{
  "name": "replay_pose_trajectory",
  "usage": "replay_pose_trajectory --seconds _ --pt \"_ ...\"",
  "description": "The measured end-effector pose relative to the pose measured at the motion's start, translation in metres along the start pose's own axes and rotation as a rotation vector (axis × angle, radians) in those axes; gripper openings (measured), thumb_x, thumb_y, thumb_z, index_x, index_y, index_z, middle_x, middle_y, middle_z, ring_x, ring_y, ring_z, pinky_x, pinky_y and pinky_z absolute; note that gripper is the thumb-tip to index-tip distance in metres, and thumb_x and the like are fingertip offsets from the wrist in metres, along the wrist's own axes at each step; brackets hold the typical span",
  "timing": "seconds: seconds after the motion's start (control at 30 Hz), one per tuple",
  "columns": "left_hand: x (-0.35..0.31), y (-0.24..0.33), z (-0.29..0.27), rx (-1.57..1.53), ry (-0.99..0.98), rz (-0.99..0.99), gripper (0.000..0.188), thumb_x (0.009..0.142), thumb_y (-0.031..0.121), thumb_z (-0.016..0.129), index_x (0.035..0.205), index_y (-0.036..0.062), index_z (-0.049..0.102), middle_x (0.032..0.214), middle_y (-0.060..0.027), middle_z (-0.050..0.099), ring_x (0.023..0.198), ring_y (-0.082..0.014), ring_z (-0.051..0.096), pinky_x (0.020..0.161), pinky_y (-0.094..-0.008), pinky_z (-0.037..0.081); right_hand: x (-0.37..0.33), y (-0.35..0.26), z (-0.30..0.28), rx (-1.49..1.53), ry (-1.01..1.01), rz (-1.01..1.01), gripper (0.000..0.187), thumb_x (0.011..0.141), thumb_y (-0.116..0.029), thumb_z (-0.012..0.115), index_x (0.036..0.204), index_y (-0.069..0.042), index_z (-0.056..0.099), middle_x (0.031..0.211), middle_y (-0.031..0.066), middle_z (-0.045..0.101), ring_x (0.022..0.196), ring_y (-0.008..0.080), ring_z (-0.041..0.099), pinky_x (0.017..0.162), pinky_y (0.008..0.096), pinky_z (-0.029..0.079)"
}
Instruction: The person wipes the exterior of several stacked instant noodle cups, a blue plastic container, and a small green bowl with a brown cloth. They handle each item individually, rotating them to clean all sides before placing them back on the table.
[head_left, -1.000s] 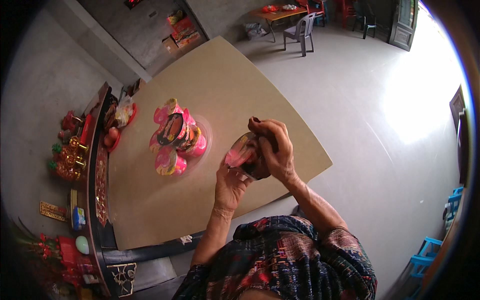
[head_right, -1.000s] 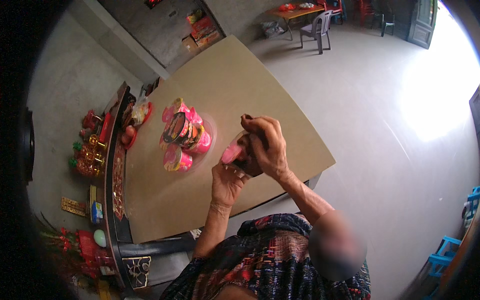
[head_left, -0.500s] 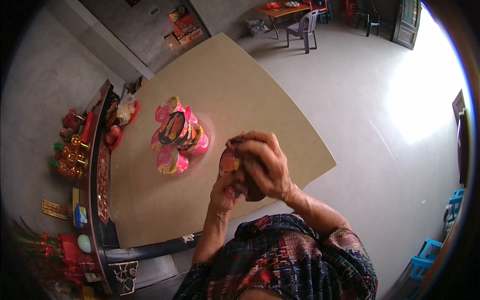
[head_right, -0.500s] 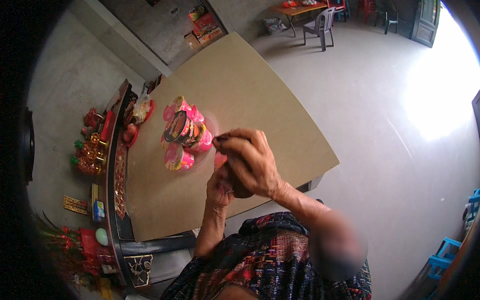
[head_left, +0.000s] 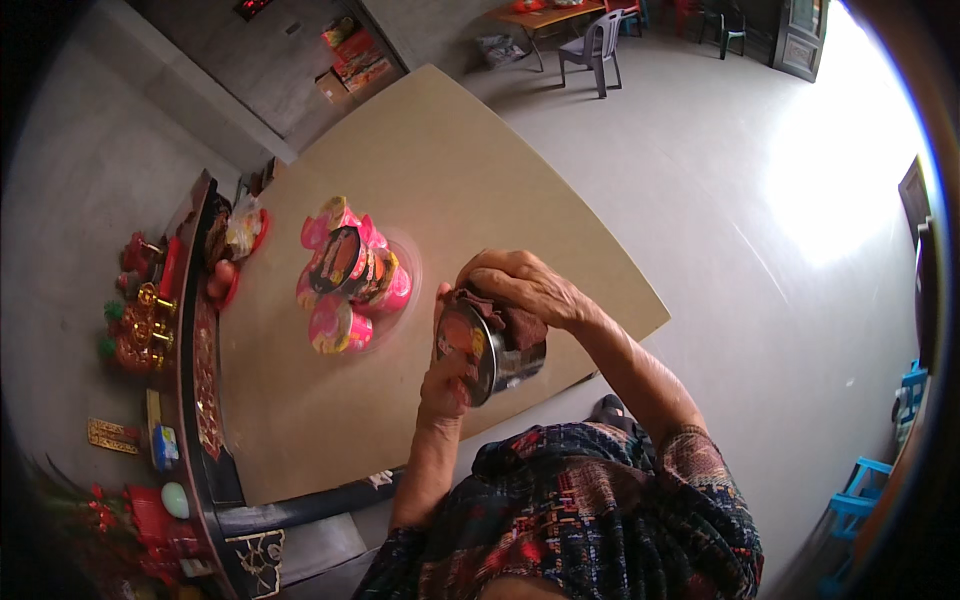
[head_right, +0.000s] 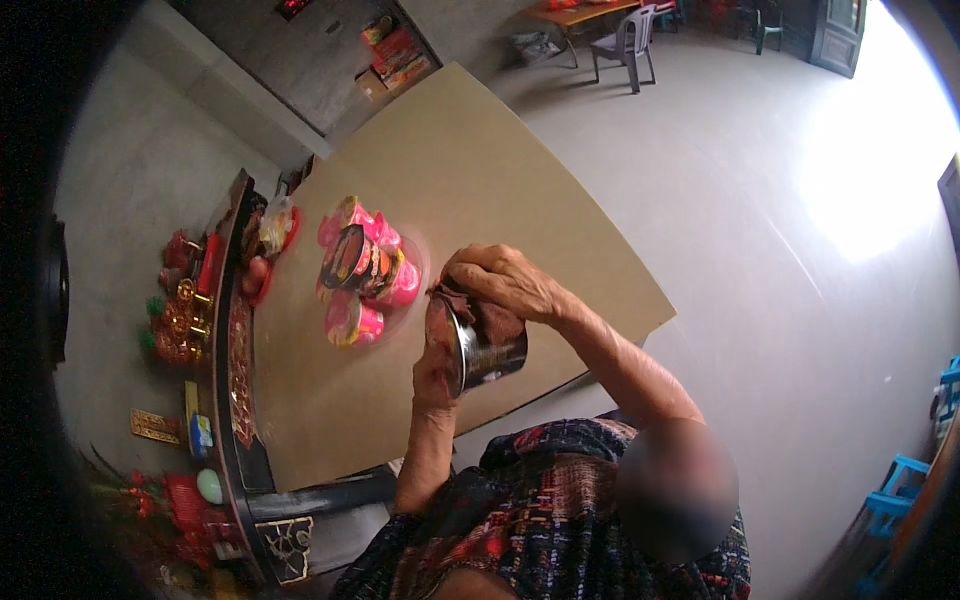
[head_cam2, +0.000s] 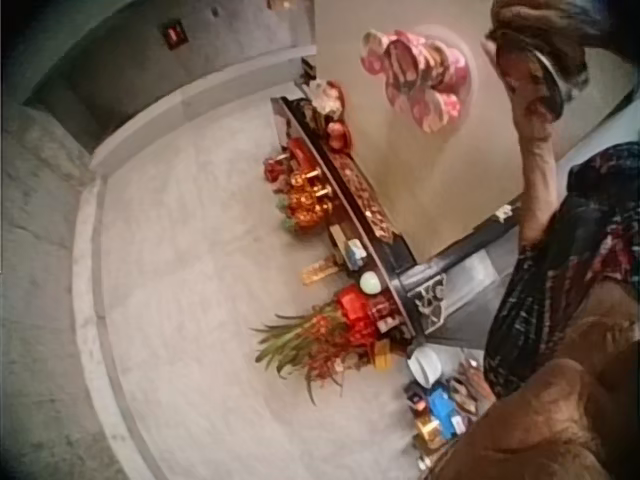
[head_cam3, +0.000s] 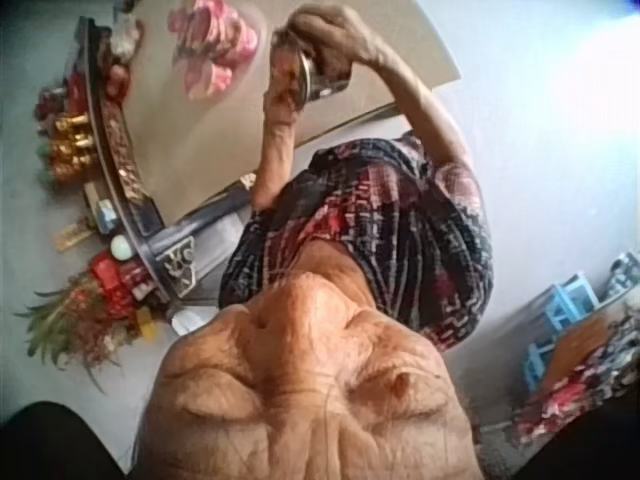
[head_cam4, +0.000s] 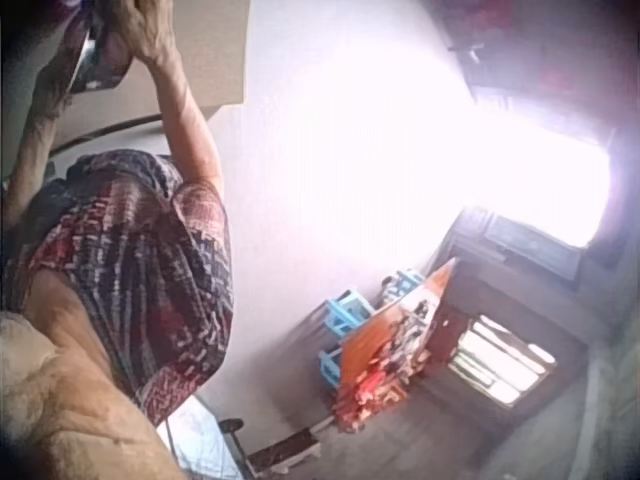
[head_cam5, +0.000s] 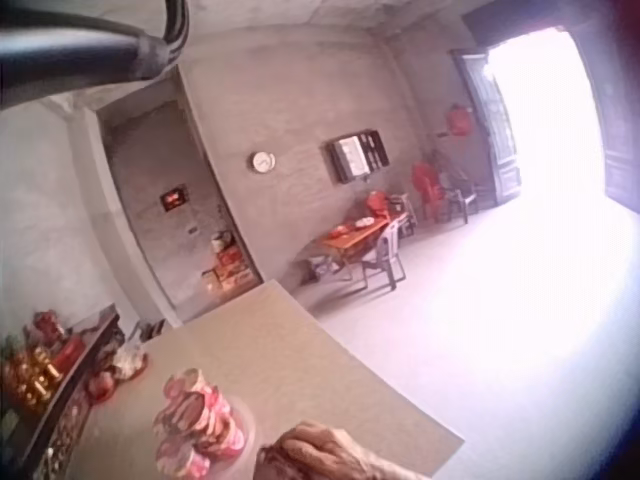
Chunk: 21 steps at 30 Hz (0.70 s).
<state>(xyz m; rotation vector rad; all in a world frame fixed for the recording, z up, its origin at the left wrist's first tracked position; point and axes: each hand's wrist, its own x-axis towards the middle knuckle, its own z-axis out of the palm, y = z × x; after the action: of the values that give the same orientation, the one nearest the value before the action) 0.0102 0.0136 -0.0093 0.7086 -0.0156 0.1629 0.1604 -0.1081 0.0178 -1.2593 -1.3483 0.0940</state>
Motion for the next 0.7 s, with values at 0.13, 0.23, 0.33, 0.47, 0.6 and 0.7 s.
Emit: replay_pose_trajectory --seconds 0.13,0.23,0.33,0.47,0.6,0.7 --pt "0.008 -0.001 -0.004 -0.064 0.027 0.037 0.061 0.089 0.019 0.056 0.142 0.0098 0.028 0.13 -0.0129 0.049 0.118 -0.0284 0.051 0.099 -0.0395 0.045 -0.007 -0.039 0.024 -0.471 0.45 0.072 0.021 0.086 -0.014 0.052 0.099 -0.001 0.062 0.102 0.0102 0.058 0.099 0.0272 0.052 0.083 0.0384 0.042" --pt "0.016 -0.004 -0.002 -0.038 0.049 0.096 0.048 0.096 0.033 0.048 0.136 0.0087 0.037 0.126 -0.0115 0.054 0.117 -0.0234 0.053 0.101 -0.0398 0.045 -0.022 -0.041 0.052 -0.47 0.699 0.158 0.033 0.081 -0.005 0.056 0.114 -0.003 0.056 0.117 0.0143 0.05 0.109 0.0327 0.046 0.093 0.0425 0.038" --pt "0.022 -0.003 0.001 -0.144 0.07 0.0 0.049 0.097 0.04 0.043 0.132 0.0057 0.043 0.125 -0.0121 0.055 0.114 -0.0253 0.054 0.099 -0.0392 0.045 -0.044 -0.031 0.079 -0.352 0.749 0.164 0.047 0.079 0.001 0.055 0.124 -0.003 0.046 0.128 0.0191 0.04 0.121 0.0348 0.039 0.103 0.0428 0.033" --pt "0.014 -0.008 -0.002 -0.193 0.078 -0.014 0.05 0.098 0.043 0.038 0.132 0.0058 0.044 0.124 -0.0123 0.056 0.113 -0.0262 0.055 0.098 -0.0418 0.044 -0.041 -0.023 0.068 0.216 0.868 0.373 0.034 0.093 -0.011 0.043 0.126 -0.001 0.045 0.123 0.0168 0.049 0.112 0.0235 0.051 0.097 0.0332 0.04" --pt "0.015 -0.014 0.004 -0.078 0.14 0.026 0.051 0.097 0.045 0.042 0.135 0.0112 0.041 0.132 -0.0105 0.05 0.119 -0.0229 0.05 0.098 -0.0402 0.044 -0.029 -0.013 0.048 0.579 0.842 0.469 0.038 0.099 -0.027 0.04 0.126 -0.001 0.047 0.116 0.0108 0.058 0.107 0.0164 0.054 0.093 0.0289 0.042" --pt "0.019 -0.016 -0.013 0.207 0.155 0.135 0.055 0.094 0.041 0.05 0.141 0.016 0.032 0.138 -0.0089 0.043 0.123 -0.0232 0.047 0.095 -0.0395 0.048 -0.032 0.004 0.053 0.77 0.89 0.461 0.038 0.099 -0.025 0.042 0.127 -0.001 0.046 0.121 0.01 0.056 0.11 0.0153 0.052 0.096 0.0291 0.041"
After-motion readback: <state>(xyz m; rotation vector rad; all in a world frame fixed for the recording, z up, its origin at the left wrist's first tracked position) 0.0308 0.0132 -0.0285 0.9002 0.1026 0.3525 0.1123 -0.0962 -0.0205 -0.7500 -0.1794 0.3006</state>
